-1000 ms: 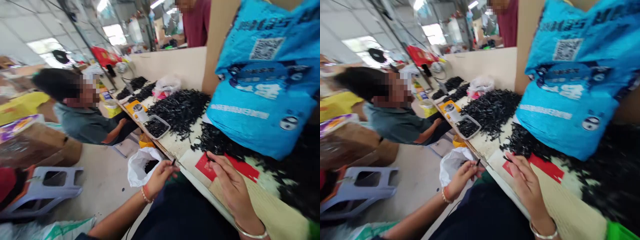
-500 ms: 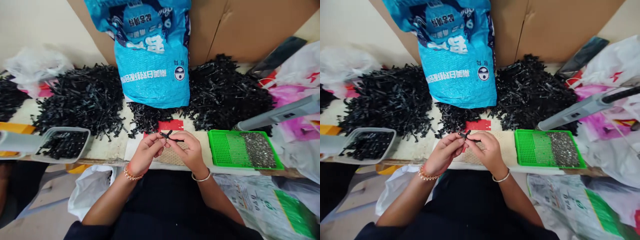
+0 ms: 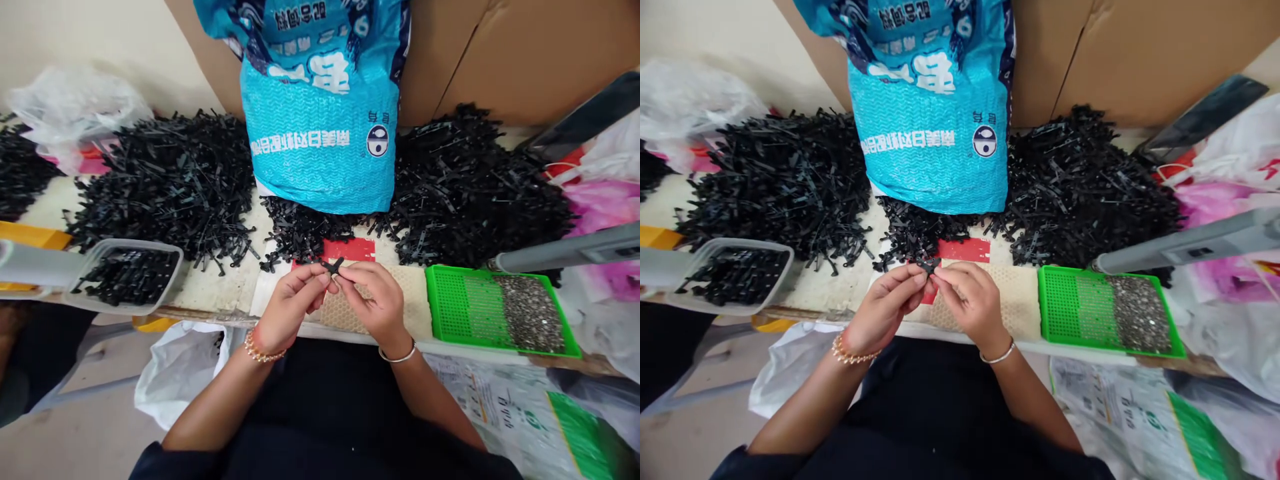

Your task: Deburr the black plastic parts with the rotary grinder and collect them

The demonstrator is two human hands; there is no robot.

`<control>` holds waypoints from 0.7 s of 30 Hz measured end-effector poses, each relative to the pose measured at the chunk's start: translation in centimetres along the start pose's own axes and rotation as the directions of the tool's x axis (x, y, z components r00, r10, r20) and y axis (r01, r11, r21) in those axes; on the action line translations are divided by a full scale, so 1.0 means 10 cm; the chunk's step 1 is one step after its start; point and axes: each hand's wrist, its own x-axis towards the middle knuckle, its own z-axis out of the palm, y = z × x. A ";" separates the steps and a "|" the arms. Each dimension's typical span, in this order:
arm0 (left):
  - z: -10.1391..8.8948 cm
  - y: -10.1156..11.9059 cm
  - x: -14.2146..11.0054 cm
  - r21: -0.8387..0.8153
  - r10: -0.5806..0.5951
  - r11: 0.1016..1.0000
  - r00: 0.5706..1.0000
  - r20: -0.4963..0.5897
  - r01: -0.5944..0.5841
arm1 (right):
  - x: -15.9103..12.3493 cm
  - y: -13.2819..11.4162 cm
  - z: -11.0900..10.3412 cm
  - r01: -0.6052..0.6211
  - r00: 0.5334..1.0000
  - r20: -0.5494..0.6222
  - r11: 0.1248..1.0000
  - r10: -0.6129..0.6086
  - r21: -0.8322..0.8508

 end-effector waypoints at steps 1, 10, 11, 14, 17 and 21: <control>0.00 0.00 0.01 0.009 -0.004 1.000 1.000 -0.003 0.004 | -0.01 0.01 0.00 0.005 1.000 0.005 1.000 -0.005 -0.007; 0.01 -0.03 0.01 0.068 0.027 0.997 1.000 -0.009 -0.026 | -0.11 0.06 -0.02 0.095 0.994 0.063 0.982 -0.086 -0.164; 0.01 -0.03 0.00 0.062 0.032 0.998 0.999 -0.018 -0.031 | -0.12 0.06 0.00 0.111 0.993 0.069 0.980 -0.101 -0.165; 0.01 -0.03 -0.01 0.068 0.058 0.996 0.997 -0.059 -0.054 | -0.15 0.05 0.05 0.133 0.988 0.093 0.979 -0.120 -0.152; -0.02 -0.04 0.01 0.059 0.053 0.997 0.994 -0.099 -0.047 | -0.18 0.02 0.05 0.111 0.988 0.124 0.986 -0.096 -0.121; -0.12 -0.08 0.08 0.056 0.025 0.998 0.988 -0.151 -0.017 | -0.04 0.08 -0.10 -0.055 0.990 0.128 0.998 0.055 -0.006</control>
